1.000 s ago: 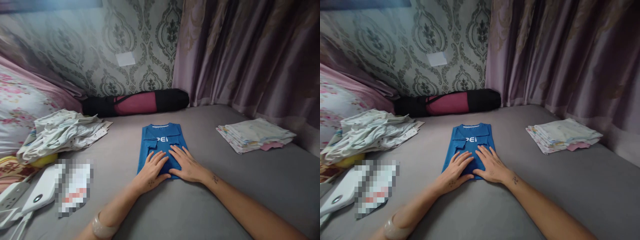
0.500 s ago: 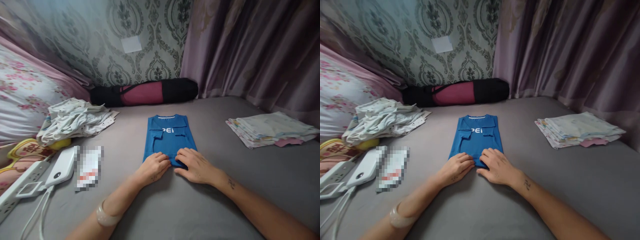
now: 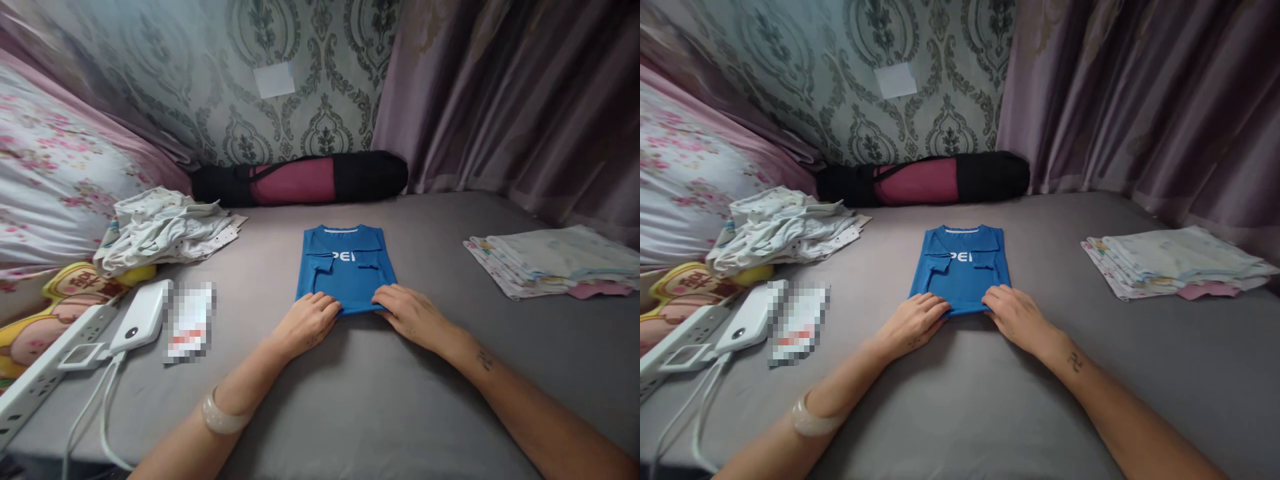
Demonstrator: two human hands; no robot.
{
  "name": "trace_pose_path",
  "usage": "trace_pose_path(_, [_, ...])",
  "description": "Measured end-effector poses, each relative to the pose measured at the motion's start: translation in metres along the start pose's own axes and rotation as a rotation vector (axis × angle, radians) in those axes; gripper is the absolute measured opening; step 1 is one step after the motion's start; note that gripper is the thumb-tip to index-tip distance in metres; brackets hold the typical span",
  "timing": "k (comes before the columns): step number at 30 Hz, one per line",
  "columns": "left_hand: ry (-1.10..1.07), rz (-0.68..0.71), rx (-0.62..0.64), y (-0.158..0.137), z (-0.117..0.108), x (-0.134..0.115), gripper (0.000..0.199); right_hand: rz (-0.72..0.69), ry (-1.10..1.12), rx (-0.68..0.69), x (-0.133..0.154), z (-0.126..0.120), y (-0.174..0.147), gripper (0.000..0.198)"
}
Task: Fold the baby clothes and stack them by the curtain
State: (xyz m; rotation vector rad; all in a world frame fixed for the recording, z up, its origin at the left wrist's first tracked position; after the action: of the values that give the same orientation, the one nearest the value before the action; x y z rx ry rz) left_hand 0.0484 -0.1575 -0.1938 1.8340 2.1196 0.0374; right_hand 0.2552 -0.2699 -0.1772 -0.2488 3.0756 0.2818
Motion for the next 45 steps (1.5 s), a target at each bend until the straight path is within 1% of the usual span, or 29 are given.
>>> trace_pose_path(5, [0.048,-0.019,0.075,-0.003,-0.009,0.006,0.025,-0.012,-0.028,-0.011,-0.005,0.004,-0.004,0.021])
trace_pose_path(7, [0.027,-0.030,0.085,-0.006,-0.012,0.009,0.026,-0.024,-0.040,-0.018,-0.005,0.005,-0.007,0.028])
trace_pose_path(10, [-0.038,-0.051,0.061,-0.013,-0.013,0.017,0.028,-0.023,-0.061,-0.040,-0.005,0.007,-0.013,0.042])
trace_pose_path(12, [-0.078,-0.070,0.031,-0.019,-0.012,0.022,0.032,-0.011,-0.073,-0.056,-0.005,0.009,-0.017,0.050])
trace_pose_path(15, [-0.115,-0.100,0.007,-0.027,-0.011,0.028,0.043,-0.015,-0.076,-0.068,-0.007,0.010,-0.022,0.055])
trace_pose_path(20, [-0.167,-0.107,0.011,-0.035,-0.017,0.024,0.059,-0.036,-0.081,-0.092,-0.008,0.007,-0.025,0.060])
trace_pose_path(25, [-0.203,-0.089,0.041,-0.039,-0.025,0.013,0.067,-0.064,-0.118,-0.114,-0.004,-0.004,-0.031,0.058])
trace_pose_path(29, [-0.234,-0.088,0.053,-0.047,-0.030,0.001,0.067,-0.086,-0.111,-0.090,0.002,-0.011,-0.043,0.057])
trace_pose_path(35, [-0.278,-0.083,0.126,-0.062,-0.043,-0.022,0.065,-0.095,-0.023,0.011,0.015,-0.026,-0.060,0.057])
trace_pose_path(37, [-0.307,-0.089,0.136,-0.065,-0.046,-0.025,0.064,-0.099,0.024,0.050,0.016,-0.031,-0.062,0.054])
trace_pose_path(39, [-0.333,-0.120,0.131,-0.065,-0.047,-0.023,0.061,-0.077,0.083,0.081,0.014,-0.035,-0.060,0.047])
trace_pose_path(41, [-0.356,-0.195,0.099,-0.060,-0.046,-0.013,0.052,-0.023,0.150,0.100,0.007,-0.036,-0.053,0.039])
trace_pose_path(42, [-0.371,-0.252,0.064,-0.056,-0.045,-0.007,0.046,0.009,0.182,0.101,0.002,-0.035,-0.048,0.035])
trace_pose_path(45, [-0.455,-0.426,-0.122,-0.039,-0.045,0.015,0.031,0.101,0.244,0.077,-0.016,-0.031,-0.029,0.027])
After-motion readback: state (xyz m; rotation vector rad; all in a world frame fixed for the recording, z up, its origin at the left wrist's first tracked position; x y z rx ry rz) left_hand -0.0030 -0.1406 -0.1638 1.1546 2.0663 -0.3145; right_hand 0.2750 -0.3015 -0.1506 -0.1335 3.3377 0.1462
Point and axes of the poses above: each hand's wrist, its own y-axis towards the middle knuckle, its own z-axis out of the palm, x = y × z, the point moved 2 cm from there along y, towards the middle knuckle, and after that the axes turned 14 degrees about -y, right-handed, at the moved point
